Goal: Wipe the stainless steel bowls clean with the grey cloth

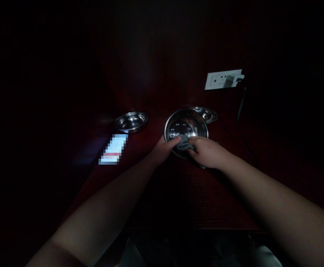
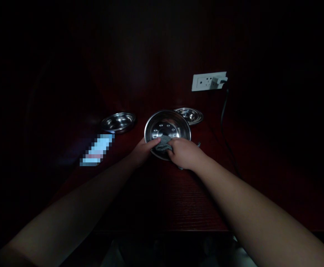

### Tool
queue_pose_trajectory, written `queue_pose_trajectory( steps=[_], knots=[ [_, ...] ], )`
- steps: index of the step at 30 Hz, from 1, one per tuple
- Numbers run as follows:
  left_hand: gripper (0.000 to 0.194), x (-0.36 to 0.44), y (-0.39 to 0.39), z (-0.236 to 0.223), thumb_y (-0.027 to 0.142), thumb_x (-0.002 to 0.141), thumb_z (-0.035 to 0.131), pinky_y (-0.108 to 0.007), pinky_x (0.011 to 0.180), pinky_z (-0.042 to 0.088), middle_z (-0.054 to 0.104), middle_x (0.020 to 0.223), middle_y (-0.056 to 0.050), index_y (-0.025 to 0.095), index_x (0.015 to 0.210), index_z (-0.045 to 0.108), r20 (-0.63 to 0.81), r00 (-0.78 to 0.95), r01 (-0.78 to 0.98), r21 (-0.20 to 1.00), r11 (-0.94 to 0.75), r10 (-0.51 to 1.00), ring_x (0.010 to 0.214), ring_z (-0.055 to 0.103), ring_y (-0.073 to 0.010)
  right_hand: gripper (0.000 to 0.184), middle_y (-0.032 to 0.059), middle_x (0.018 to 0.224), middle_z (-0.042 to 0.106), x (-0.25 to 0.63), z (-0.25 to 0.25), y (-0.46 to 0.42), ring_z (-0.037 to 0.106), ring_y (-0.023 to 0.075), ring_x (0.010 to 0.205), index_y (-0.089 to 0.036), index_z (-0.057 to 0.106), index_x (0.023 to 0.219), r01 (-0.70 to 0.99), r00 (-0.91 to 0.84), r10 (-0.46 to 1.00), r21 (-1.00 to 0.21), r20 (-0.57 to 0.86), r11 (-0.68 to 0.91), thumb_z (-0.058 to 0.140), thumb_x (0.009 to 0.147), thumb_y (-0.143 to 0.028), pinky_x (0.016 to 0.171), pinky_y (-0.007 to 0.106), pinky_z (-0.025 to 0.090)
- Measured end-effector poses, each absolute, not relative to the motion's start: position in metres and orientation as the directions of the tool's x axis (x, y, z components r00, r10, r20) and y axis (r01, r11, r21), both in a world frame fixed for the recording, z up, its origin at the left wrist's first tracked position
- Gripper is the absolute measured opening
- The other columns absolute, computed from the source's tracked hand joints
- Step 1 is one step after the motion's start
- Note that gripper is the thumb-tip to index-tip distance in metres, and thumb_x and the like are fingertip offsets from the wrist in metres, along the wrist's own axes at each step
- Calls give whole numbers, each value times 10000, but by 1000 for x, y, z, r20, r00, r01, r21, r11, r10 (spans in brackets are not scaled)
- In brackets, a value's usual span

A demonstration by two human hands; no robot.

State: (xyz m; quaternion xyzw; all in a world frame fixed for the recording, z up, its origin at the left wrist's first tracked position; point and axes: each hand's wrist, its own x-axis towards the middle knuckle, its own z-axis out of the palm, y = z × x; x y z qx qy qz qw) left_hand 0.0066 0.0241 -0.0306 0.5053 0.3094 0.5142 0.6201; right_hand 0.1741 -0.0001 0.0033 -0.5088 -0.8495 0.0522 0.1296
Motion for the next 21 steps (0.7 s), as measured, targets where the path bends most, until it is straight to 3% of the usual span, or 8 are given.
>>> queue_pose_trajectory(
  steps=[12, 17, 21],
  knots=[
    [396, 7, 24, -29, 277, 688, 728, -398, 936, 438, 687, 1008, -89, 126, 1044, 639, 143, 253, -321, 946, -56, 957, 950, 619, -222, 217, 101, 1015, 684, 176, 5, 0, 623, 208, 934, -164, 678, 965, 730, -596, 792, -321, 132, 603, 494, 860, -213, 863, 320, 455],
    [302, 7, 24, -31, 285, 695, 725, -383, 921, 440, 687, 939, -77, 122, 940, 660, 122, 224, -311, 949, -48, 967, 919, 620, -211, 217, 70, 929, 703, 175, 7, -3, 630, 179, 830, -167, 670, 945, 647, -638, 750, -407, 174, 645, 475, 848, -173, 783, 304, 466],
    [334, 6, 25, -32, 294, 696, 726, -373, 910, 442, 687, 953, -80, 122, 975, 664, 119, 227, -318, 947, -42, 967, 913, 619, -208, 206, 56, 872, 695, 174, 7, -4, 620, 167, 772, -170, 663, 919, 646, -616, 762, -426, 200, 634, 470, 851, -185, 734, 305, 460]
  ],
)
